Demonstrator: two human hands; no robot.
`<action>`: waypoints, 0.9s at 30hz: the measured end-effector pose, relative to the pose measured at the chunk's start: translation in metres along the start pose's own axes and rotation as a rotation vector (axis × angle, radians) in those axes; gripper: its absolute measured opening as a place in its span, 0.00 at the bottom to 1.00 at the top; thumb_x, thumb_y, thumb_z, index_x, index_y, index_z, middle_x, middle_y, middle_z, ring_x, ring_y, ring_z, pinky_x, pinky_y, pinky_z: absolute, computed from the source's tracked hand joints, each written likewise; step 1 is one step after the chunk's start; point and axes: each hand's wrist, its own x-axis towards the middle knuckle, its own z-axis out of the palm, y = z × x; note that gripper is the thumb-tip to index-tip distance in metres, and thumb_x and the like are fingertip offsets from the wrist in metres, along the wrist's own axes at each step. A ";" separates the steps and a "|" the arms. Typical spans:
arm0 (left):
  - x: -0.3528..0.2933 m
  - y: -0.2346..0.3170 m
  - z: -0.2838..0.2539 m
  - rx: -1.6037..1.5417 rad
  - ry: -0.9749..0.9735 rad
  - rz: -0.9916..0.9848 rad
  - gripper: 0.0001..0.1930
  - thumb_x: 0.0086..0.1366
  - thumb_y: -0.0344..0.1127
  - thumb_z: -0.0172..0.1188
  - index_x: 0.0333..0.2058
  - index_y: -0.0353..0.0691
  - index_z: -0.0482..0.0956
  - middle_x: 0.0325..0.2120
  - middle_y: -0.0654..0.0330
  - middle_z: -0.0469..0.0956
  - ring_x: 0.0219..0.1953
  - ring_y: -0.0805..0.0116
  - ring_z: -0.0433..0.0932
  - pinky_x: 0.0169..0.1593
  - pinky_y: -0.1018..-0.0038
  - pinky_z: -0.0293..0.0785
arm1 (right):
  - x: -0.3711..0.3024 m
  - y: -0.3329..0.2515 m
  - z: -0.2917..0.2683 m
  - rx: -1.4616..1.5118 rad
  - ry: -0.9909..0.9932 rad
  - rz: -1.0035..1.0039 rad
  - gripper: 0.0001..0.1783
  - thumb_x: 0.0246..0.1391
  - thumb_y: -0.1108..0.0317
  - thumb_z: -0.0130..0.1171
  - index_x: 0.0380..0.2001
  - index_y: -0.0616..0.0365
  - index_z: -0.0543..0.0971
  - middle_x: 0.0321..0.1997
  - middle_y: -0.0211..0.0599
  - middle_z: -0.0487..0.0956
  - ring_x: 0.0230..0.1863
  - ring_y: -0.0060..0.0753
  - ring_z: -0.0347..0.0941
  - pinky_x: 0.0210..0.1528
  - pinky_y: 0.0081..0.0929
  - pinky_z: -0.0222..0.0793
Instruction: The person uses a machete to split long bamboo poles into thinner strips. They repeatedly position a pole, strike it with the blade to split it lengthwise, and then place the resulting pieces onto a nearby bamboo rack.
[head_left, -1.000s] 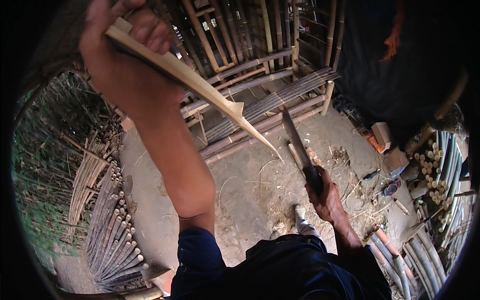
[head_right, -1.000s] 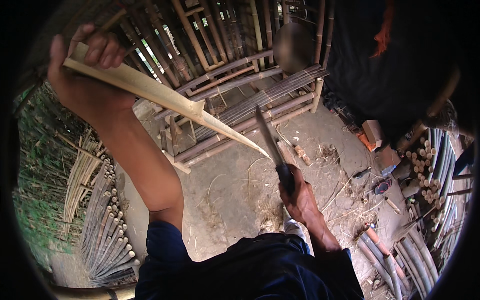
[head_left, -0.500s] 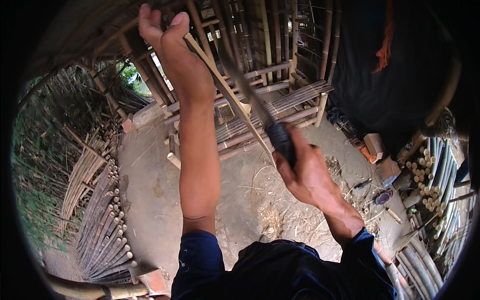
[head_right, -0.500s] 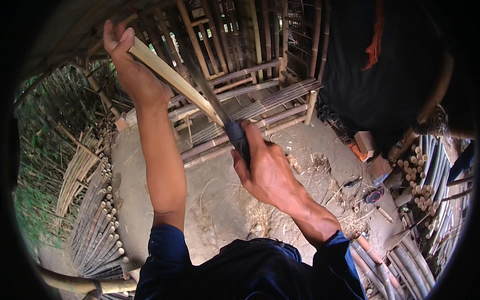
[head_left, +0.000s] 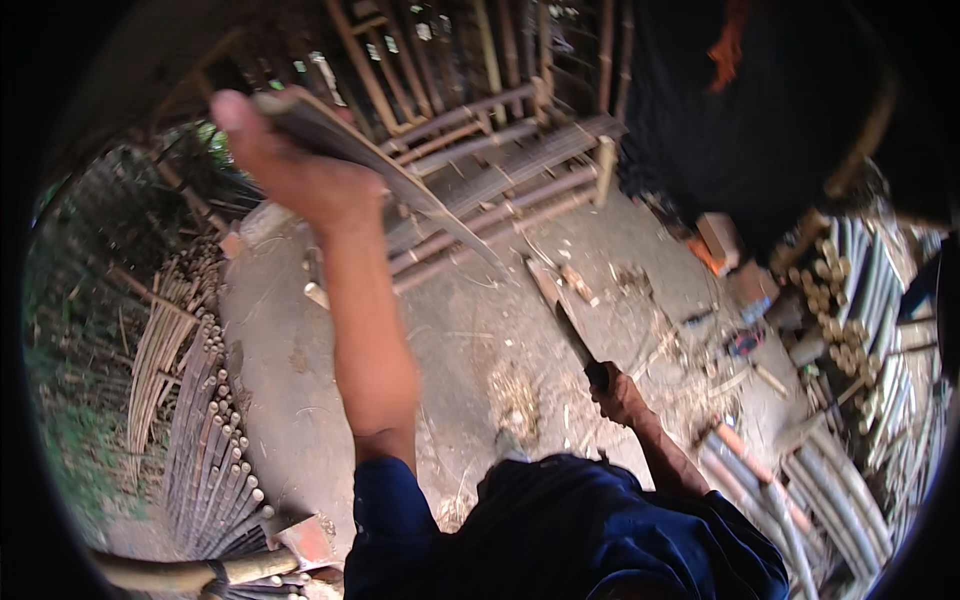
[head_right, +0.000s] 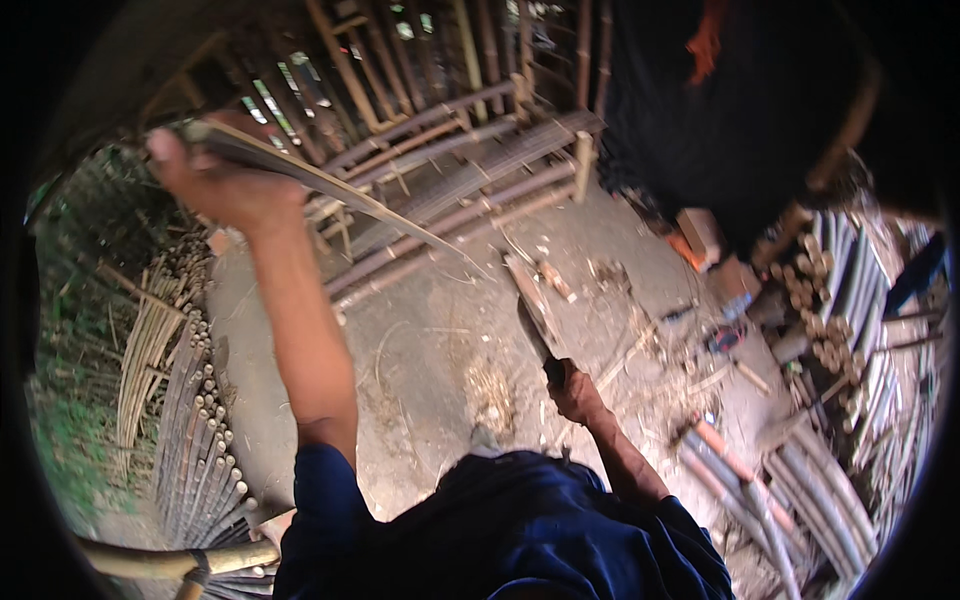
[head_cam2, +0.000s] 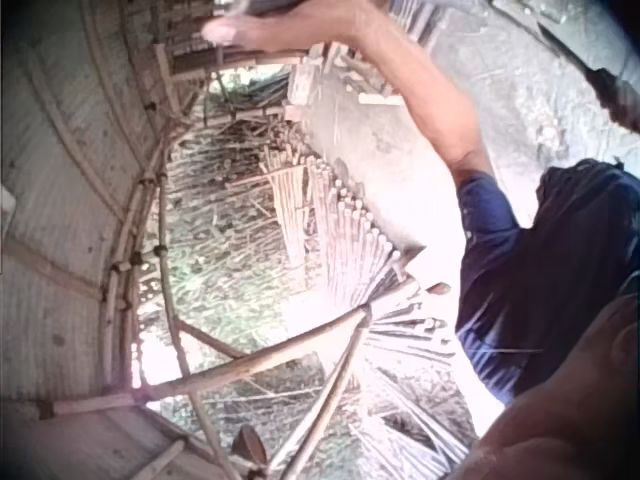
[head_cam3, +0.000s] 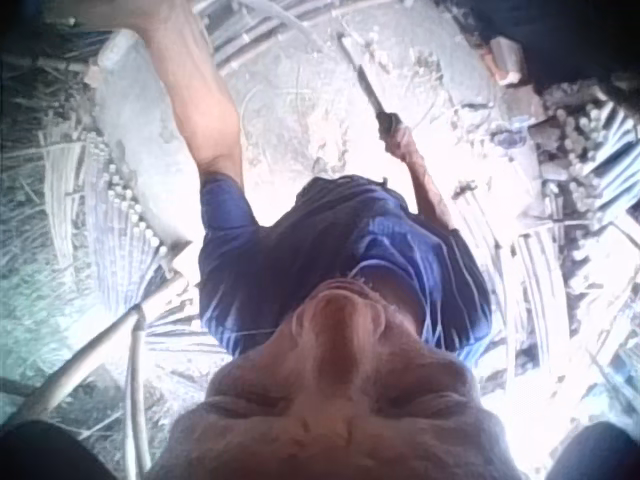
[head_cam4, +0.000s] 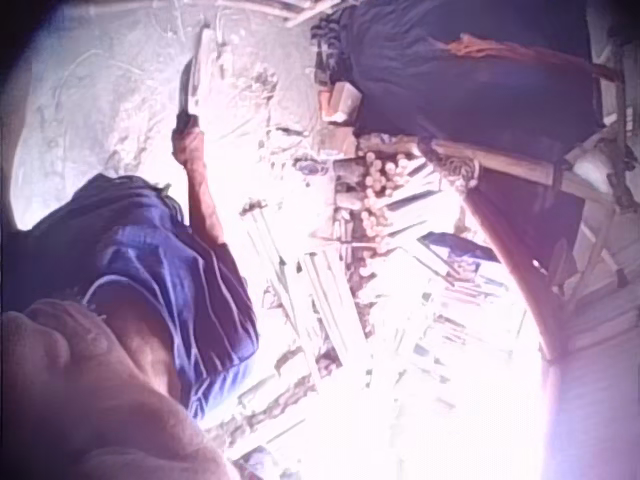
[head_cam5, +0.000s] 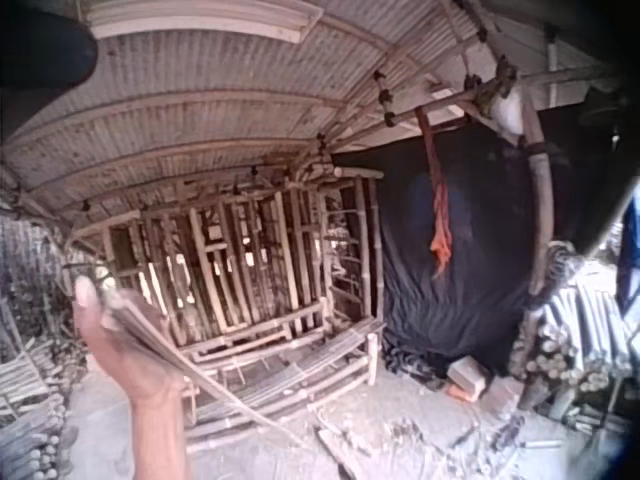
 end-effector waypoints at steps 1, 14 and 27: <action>-0.003 0.012 0.013 -0.041 0.035 -0.020 0.29 0.61 0.63 0.49 0.19 0.40 0.73 0.12 0.59 0.69 0.17 0.64 0.73 0.25 0.70 0.71 | -0.017 0.017 -0.003 0.070 0.032 0.028 0.19 0.56 0.66 0.55 0.49 0.62 0.67 0.23 0.44 0.76 0.16 0.33 0.74 0.20 0.34 0.70; -0.113 0.020 0.183 0.028 0.058 0.299 0.35 0.65 0.57 0.56 0.43 0.18 0.74 0.38 0.42 0.76 0.35 0.60 0.78 0.37 0.69 0.78 | -0.169 0.132 -0.043 0.465 0.581 0.435 0.15 0.57 0.69 0.51 0.45 0.67 0.67 0.25 0.43 0.78 0.15 0.32 0.75 0.14 0.29 0.69; -0.250 -0.090 0.237 -0.347 -0.801 -0.176 0.24 0.65 0.49 0.61 0.44 0.29 0.75 0.38 0.55 0.81 0.38 0.68 0.81 0.48 0.72 0.76 | -0.184 0.001 -0.135 0.527 0.755 -0.097 0.27 0.55 0.73 0.52 0.59 0.61 0.63 0.40 0.43 0.80 0.37 0.32 0.81 0.35 0.29 0.77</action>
